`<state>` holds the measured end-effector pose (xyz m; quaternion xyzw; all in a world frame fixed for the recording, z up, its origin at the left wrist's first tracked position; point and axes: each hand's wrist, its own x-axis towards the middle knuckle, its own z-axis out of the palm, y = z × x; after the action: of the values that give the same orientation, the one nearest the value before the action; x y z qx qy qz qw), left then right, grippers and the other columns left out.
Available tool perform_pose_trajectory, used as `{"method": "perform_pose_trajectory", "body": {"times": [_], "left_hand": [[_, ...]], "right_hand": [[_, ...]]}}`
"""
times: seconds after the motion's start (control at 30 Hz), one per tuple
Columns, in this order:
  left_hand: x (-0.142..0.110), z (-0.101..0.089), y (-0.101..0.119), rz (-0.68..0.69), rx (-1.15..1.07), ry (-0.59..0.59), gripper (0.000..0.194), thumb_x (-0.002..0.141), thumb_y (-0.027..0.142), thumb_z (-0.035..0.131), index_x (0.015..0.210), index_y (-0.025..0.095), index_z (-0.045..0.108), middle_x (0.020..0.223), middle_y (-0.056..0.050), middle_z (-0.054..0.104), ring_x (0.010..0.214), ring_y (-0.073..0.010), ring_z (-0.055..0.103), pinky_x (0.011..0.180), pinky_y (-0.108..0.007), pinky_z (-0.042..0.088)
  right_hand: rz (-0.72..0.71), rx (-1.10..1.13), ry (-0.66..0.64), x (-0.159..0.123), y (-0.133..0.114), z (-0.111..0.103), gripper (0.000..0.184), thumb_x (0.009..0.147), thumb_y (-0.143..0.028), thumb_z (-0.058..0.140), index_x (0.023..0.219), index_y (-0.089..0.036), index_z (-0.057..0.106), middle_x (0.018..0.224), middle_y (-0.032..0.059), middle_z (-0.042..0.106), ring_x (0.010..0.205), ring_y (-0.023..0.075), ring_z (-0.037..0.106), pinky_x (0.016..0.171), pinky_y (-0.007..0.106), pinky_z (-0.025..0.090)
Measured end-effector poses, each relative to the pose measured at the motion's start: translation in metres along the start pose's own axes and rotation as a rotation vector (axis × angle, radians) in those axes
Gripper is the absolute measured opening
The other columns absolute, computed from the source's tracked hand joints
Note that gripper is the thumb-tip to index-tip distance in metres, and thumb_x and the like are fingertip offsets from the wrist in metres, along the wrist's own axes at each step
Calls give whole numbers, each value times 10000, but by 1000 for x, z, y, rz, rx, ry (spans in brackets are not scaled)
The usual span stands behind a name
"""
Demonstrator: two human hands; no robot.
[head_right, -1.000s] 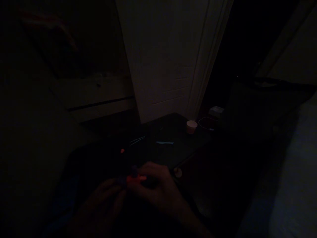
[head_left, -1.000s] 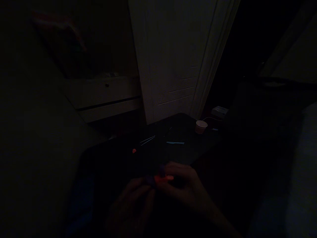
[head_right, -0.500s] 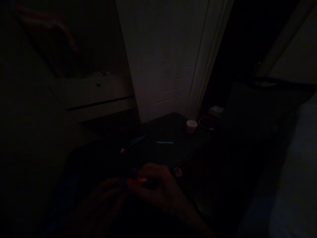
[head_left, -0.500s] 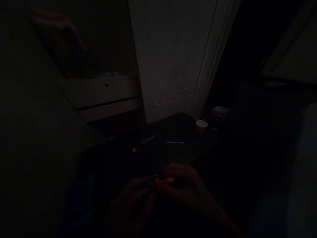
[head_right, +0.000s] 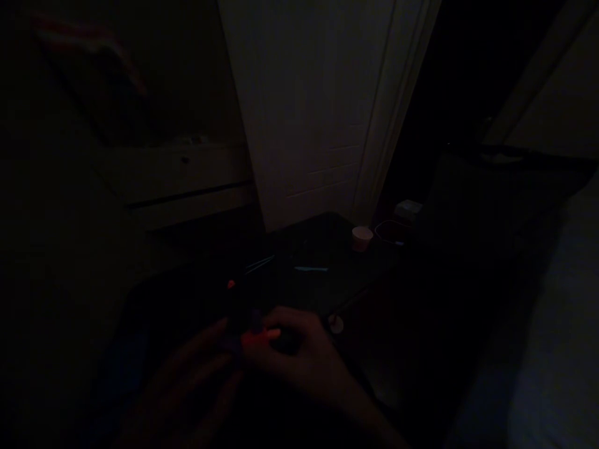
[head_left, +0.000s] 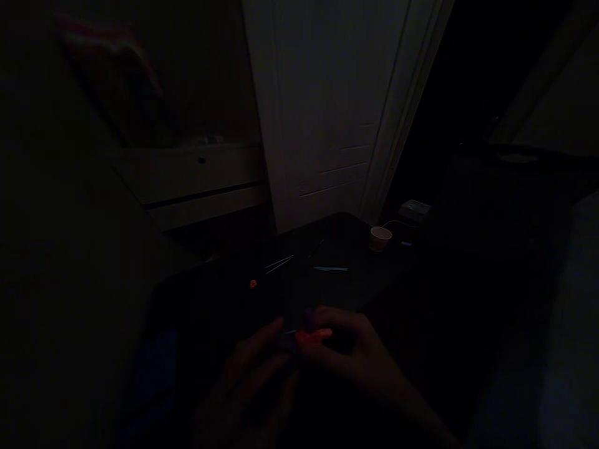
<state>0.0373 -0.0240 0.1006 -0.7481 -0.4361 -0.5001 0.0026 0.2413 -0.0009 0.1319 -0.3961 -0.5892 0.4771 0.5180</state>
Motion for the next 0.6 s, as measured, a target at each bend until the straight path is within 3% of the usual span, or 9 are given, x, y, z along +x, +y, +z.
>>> {"method": "perform_pose_trajectory", "body": {"times": [0.1, 0.23, 0.43, 0.5, 0.6], "left_hand": [[-2, -5, -5, 1, -15, -47, 270, 885, 237, 791, 1131, 343, 822, 1251, -25, 834, 1063, -250, 829, 942, -320, 679], [2, -9, -8, -5, -117, -131, 301, 894, 236, 782, 1153, 376, 847, 1228, -23, 837, 1018, -262, 842, 908, -314, 693], [4, -7, -3, -295, -366, -173, 214, 956, 330, 734, 1114, 391, 864, 1145, -20, 862, 968, -253, 850, 798, -264, 712], [3, -6, -5, -286, -364, -196, 255, 968, 291, 717, 1167, 382, 848, 1169, -16, 857, 980, -243, 849, 783, -241, 709], [4, -8, -7, -164, -315, -209, 315, 975, 194, 694, 1210, 357, 824, 1185, -8, 853, 991, -217, 845, 814, -233, 704]], "right_hand": [[0, 35, -3, -2, 0, -1, 182, 858, -446, 880, 882, -268, 845, 865, 2, 806, 848, 229, 752, 768, 302, 565], [3, -4, -15, -2, 0, -3, 290, 835, -557, 872, 836, -269, 841, 816, 12, 787, 784, 227, 727, 689, 302, 553], [19, -11, -24, -1, -6, -6, 296, 833, -536, 885, 808, -245, 834, 806, 16, 765, 778, 214, 707, 693, 295, 538], [30, -3, -37, -1, -6, -7, 298, 835, -528, 883, 820, -235, 836, 836, 22, 768, 806, 213, 706, 715, 291, 530], [83, -14, -86, 0, -6, -9, 302, 847, -501, 879, 835, -202, 832, 856, 27, 759, 805, 198, 688, 715, 284, 502]]}}
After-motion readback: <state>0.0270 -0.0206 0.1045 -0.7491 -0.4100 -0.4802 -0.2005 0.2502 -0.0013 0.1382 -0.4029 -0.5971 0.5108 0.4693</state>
